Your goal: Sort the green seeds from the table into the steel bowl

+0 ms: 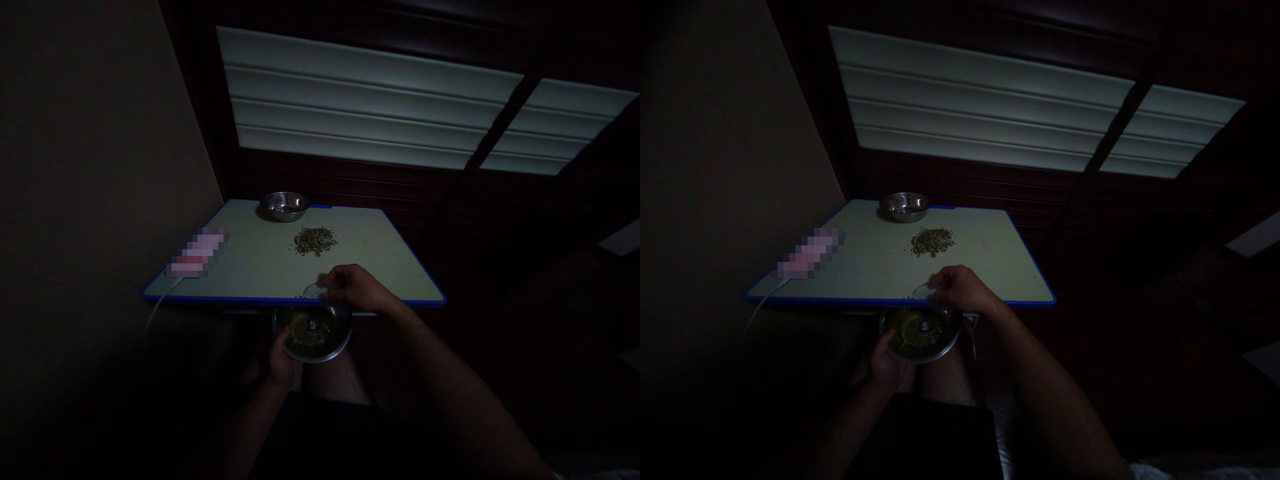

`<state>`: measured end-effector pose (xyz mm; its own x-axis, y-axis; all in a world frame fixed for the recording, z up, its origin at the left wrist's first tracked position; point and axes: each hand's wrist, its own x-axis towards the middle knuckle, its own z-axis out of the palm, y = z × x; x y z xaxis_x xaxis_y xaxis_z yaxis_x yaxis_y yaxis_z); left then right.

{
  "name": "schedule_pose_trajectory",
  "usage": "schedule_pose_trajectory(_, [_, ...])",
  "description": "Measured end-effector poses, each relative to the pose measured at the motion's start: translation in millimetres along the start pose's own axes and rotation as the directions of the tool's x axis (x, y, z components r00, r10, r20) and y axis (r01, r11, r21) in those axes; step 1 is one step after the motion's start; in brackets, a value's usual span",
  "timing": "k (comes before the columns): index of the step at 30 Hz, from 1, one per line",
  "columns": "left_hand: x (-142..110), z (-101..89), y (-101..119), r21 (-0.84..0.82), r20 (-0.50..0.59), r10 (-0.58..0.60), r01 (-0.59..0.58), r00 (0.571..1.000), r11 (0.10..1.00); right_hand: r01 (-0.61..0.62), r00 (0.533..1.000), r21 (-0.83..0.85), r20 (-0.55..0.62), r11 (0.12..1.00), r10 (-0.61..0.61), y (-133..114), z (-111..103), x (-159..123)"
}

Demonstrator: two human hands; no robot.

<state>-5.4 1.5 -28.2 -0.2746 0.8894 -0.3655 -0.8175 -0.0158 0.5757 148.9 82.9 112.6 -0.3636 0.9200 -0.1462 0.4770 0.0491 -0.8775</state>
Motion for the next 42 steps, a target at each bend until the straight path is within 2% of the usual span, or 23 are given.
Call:
schedule_pose_trajectory(5, [-1.4, 1.7, 0.4, -0.006, -0.026, 0.01, -0.01, 1.0, 1.0, -0.003, 1.0, 0.051, -0.008, 0.999, 0.003, 0.4, 2.0, 7.8])
schedule_pose_trajectory(8, [-2.0, 2.4, 0.8, 0.011, -0.01, 0.046, -0.046, 0.999, 0.999, 0.009, 0.999, 0.007, -0.032, 1.0, -0.009, -3.0, 4.5, 12.1])
schedule_pose_trajectory(15, [0.4, -0.7, 2.1, 0.024, 0.033, 0.153, -0.154, 0.988, 0.988, 0.062, 0.998, -0.066, 0.032, 0.996, -0.06, -12.9, 11.7, 12.4])
schedule_pose_trajectory(22, [-0.4, 2.2, 3.5, 0.02, 0.002, 0.155, -0.155, 0.988, 0.988, 0.065, 0.995, -0.059, 0.084, 0.996, -0.06, -13.0, 17.4, 9.8])
schedule_pose_trajectory(26, [-3.0, 3.9, 4.0, 0.014, -0.005, 0.081, -0.081, 0.997, 0.997, 0.075, 0.988, 0.017, 0.136, 0.997, -0.076, -12.4, 12.6, 10.4])
schedule_pose_trajectory(28, [-4.0, 3.1, 3.4, 0.003, -0.005, 0.058, -0.058, 0.998, 0.998, 0.112, 0.989, 0.053, 0.088, 0.992, -0.117, -11.3, 3.8, 18.9])
schedule_pose_trajectory(31, [-5.3, 1.9, 2.1, 0.002, -0.002, 0.012, -0.012, 1.0, 1.0, 0.21, 0.972, 0.109, -0.127, 0.971, -0.196, -7.4, -14.4, 45.0])
schedule_pose_trajectory(34, [-6.6, 3.1, 2.6, 0.043, -0.034, -0.094, 0.096, 0.995, 0.994, 0.273, 0.91, 0.106, -0.35, 0.956, -0.221, 2.0, -30.5, 76.0])
schedule_pose_trajectory(37, [-7.3, 6.4, 6.1, 0.1, -0.063, -0.222, 0.228, 0.973, 0.969, 0.29, 0.82, 0.016, -0.52, 0.957, -0.24, 15.8, -37.9, 94.6])
schedule_pose_trajectory(39, [-7.5, 8.7, 9.4, 0.121, -0.079, -0.272, 0.28, 0.959, 0.952, 0.295, 0.794, -0.068, -0.537, 0.953, -0.284, 24.1, -38.3, 96.9])
schedule_pose_trajectory(42, [-7.4, 11.4, 12.9, 0.116, -0.082, -0.306, 0.314, 0.948, 0.942, 0.305, 0.813, -0.117, -0.485, 0.945, -0.323, 29.7, -35.8, 91.1])
